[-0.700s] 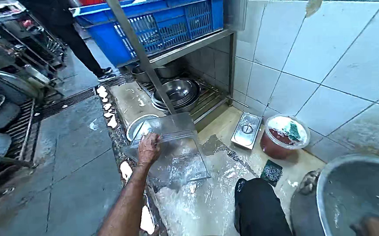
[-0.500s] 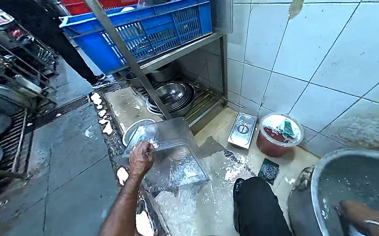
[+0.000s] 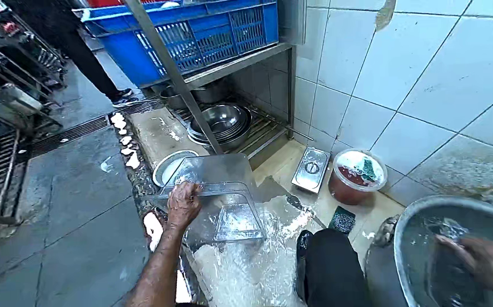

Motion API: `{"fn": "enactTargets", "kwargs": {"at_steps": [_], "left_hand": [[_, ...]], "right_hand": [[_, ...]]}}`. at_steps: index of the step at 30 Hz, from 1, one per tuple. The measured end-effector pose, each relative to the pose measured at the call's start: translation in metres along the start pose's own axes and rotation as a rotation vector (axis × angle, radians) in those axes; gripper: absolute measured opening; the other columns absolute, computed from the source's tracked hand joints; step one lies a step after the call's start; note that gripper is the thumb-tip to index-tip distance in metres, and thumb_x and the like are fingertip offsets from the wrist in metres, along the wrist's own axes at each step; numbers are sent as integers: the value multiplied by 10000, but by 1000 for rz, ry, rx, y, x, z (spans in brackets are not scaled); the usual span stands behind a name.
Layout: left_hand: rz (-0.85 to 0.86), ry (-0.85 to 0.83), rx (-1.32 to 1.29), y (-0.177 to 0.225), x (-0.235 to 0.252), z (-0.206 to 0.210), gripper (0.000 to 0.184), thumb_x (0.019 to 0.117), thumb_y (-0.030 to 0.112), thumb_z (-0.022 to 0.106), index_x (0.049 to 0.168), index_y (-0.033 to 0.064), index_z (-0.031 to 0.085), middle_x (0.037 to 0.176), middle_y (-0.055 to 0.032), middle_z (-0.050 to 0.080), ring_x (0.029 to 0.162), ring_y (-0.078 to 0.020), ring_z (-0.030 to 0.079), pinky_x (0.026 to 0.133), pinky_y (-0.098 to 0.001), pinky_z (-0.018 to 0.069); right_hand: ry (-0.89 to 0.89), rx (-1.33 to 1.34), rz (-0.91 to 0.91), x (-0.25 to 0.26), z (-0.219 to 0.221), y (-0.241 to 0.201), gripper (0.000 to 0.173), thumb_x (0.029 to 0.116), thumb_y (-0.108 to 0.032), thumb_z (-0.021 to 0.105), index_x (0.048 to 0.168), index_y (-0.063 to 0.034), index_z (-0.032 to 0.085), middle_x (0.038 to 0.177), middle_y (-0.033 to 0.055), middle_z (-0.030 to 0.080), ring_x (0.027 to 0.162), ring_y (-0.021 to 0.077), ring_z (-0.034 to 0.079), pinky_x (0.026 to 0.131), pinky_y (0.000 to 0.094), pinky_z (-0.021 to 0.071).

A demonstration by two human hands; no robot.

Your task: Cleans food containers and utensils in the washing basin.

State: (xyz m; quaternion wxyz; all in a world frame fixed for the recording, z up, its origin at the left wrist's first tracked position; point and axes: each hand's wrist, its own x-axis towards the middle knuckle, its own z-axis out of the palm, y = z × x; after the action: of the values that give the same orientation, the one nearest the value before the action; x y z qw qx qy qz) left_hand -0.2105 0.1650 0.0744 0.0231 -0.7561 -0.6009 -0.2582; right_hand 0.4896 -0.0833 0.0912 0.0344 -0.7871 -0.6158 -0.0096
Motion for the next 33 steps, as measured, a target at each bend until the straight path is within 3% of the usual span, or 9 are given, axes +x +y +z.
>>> {"fn": "enactTargets", "kwargs": {"at_steps": [4,8,14,19,23,29,33], "left_hand": [[7,50,1,0,-4,3,123,850,1,598,915,-49,689,962,-256,676,958,-469,654,877,-649,492],[-7,100,13,6,-1,12,138,860,24,580,916,-42,688,949,-250,672,949,-470,651,861,-656,485],[16,176,43,3,-1,23,160,842,60,567,888,-39,685,924,-238,668,922,-463,649,854,-654,485],[8,196,60,1,2,27,193,833,118,555,873,-25,679,925,-226,663,933,-456,646,849,-654,480],[-9,151,38,0,5,26,195,844,109,565,892,-36,687,942,-239,665,954,-468,642,863,-652,482],[13,166,7,1,16,29,192,832,105,570,877,-45,682,918,-245,667,942,-469,650,868,-648,486],[19,187,3,-3,16,31,189,820,121,567,858,-28,678,897,-228,663,913,-451,653,841,-636,488]], "right_hand": [[80,-36,-262,59,-11,-45,384,907,-434,753,745,-87,727,710,136,699,687,369,713,565,598,531],[-79,-43,-546,127,-1,-124,500,972,-578,610,783,-128,720,749,76,700,755,297,713,655,544,549],[-290,-7,-896,206,-4,-296,596,1026,-612,475,926,-81,727,861,150,715,893,369,707,777,614,517],[-284,-1,-1106,225,-2,-404,611,1018,-610,490,884,-57,714,816,157,698,847,368,698,718,606,505],[-259,62,-1180,218,30,-414,598,1006,-599,526,856,-54,722,799,145,706,827,348,710,714,598,526],[-417,16,-1118,206,84,-374,643,1016,-624,488,870,-45,724,813,154,709,849,361,709,760,604,521],[-507,-66,-1058,213,85,-347,618,1028,-602,482,912,-50,737,867,162,723,898,368,707,786,611,512]]}}
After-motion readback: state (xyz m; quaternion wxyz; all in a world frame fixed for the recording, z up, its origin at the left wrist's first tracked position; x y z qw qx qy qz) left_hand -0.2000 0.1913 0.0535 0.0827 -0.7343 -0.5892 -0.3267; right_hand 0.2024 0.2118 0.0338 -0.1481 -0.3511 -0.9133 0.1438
